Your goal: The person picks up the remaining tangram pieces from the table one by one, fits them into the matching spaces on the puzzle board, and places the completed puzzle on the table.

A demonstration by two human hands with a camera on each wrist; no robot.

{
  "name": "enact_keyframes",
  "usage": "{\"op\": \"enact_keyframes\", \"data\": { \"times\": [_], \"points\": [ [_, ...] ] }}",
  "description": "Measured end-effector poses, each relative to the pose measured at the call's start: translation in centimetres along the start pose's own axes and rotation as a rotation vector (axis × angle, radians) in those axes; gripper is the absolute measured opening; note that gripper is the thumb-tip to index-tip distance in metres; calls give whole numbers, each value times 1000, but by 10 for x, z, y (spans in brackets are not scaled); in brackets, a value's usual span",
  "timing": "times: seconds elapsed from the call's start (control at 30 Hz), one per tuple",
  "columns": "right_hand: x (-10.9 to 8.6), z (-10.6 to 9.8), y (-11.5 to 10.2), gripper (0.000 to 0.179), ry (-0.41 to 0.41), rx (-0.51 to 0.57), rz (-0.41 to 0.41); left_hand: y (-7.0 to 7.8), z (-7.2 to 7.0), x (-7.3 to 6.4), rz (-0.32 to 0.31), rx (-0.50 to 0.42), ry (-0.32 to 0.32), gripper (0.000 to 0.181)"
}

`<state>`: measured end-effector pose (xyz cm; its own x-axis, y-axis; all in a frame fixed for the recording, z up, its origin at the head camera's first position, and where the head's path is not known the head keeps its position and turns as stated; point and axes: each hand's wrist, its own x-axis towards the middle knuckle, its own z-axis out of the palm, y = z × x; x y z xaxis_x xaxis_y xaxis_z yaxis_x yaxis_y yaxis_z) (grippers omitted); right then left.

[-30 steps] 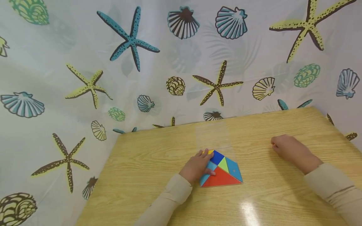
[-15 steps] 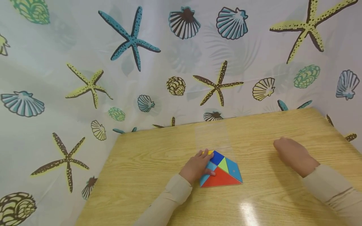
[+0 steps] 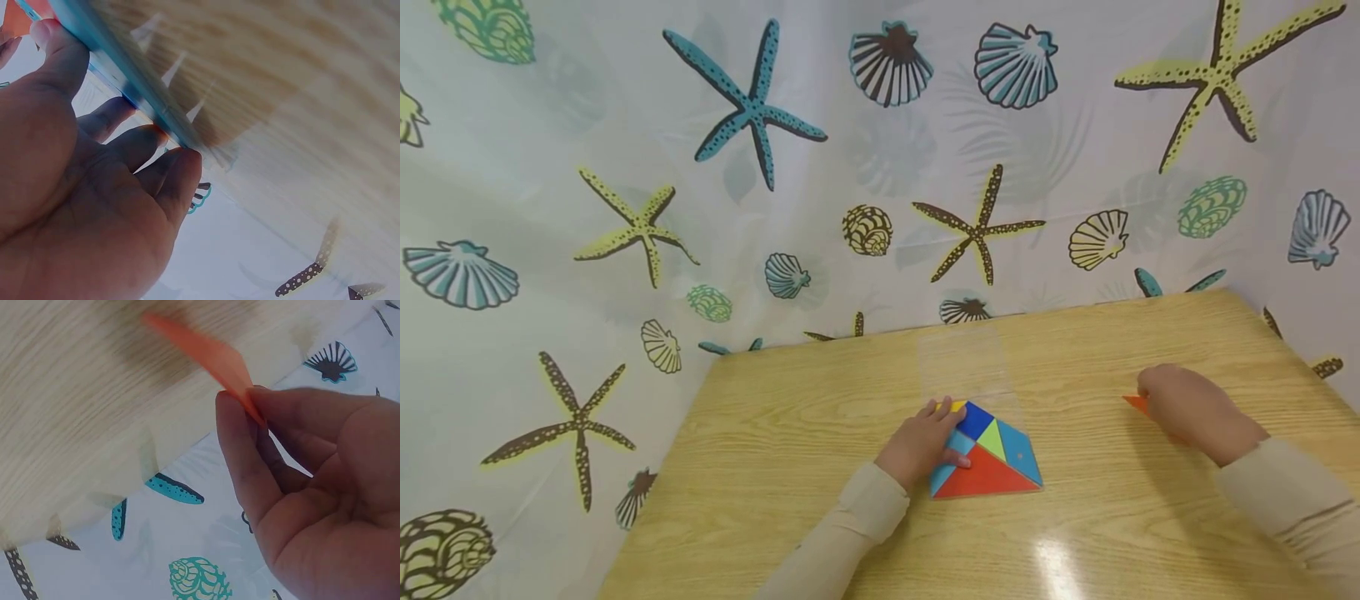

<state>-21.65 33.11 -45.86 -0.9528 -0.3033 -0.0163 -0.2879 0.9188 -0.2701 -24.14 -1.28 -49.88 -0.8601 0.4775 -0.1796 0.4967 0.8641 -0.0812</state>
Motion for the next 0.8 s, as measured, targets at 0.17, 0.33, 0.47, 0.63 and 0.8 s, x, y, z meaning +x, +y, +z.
{"op": "enact_keyframes", "data": {
  "times": [0.17, 0.33, 0.47, 0.63, 0.8],
  "points": [
    [8, 1, -1, 13, 9, 89, -18, -1, 0, -1, -4, 6, -3, 79],
    [18, 8, -7, 13, 99, 148, -72, -1, -1, -2, -6, 1, 0, 78],
    [27, 12, -18, 15, 163, 185, -82, -1, 0, -1, -14, -9, -7, 78],
    [41, 18, -35, 17, 244, 223, -127, 0, 2, 1, -20, -8, -14, 78],
    [56, 27, -49, 18, 285, 258, -173, 1, 1, 1, -26, -7, -20, 78]
  ]
}}
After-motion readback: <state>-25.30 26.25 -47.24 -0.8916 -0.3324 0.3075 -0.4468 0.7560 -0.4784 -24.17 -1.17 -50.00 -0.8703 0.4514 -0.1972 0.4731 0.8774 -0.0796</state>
